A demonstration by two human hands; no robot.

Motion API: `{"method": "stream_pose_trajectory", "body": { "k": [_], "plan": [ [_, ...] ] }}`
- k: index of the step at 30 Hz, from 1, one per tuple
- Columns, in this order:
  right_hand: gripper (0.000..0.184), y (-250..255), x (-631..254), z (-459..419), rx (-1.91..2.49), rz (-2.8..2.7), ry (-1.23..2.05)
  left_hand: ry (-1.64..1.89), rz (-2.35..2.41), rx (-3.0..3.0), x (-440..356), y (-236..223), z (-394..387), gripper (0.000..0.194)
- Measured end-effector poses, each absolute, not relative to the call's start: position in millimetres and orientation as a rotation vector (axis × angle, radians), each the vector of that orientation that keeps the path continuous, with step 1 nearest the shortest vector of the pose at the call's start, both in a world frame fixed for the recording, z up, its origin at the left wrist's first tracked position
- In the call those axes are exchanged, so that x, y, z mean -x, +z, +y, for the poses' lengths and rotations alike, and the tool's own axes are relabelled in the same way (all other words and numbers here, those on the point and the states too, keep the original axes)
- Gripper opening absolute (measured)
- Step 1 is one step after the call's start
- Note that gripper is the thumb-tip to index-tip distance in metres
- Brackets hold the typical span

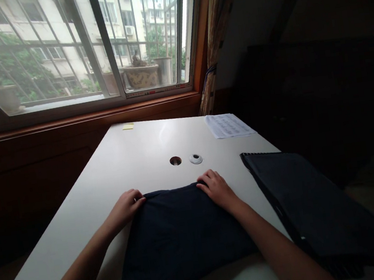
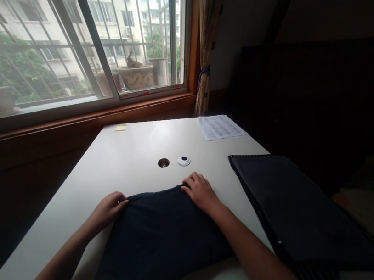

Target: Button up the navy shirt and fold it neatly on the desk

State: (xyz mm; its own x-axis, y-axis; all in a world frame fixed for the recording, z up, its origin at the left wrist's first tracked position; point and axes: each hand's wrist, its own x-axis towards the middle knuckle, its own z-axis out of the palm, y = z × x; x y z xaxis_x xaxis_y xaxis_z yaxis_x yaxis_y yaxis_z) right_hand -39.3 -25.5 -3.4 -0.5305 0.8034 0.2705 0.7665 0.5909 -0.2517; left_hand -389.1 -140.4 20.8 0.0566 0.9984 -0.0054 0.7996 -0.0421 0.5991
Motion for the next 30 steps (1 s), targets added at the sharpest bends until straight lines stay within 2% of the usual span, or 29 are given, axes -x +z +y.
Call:
{"method": "stream_pose_trajectory", "body": {
  "k": [8,17,24,30],
  "plan": [
    [0.026,-4,43,-38,1.329,-2.445,-0.032,0.664,1.978,-1.911,382,12,-143,0.028],
    [0.02,-4,40,-36,1.304,-2.4,-0.034,0.75,1.949,-1.752,388,16,-147,0.038],
    [0.023,2,37,-28,1.287,-2.338,-0.005,1.015,1.83,-1.507,386,16,-145,0.038],
    [0.016,3,40,-31,1.288,-2.356,0.007,0.897,1.966,-1.735,378,14,-145,0.031]
  ]
}}
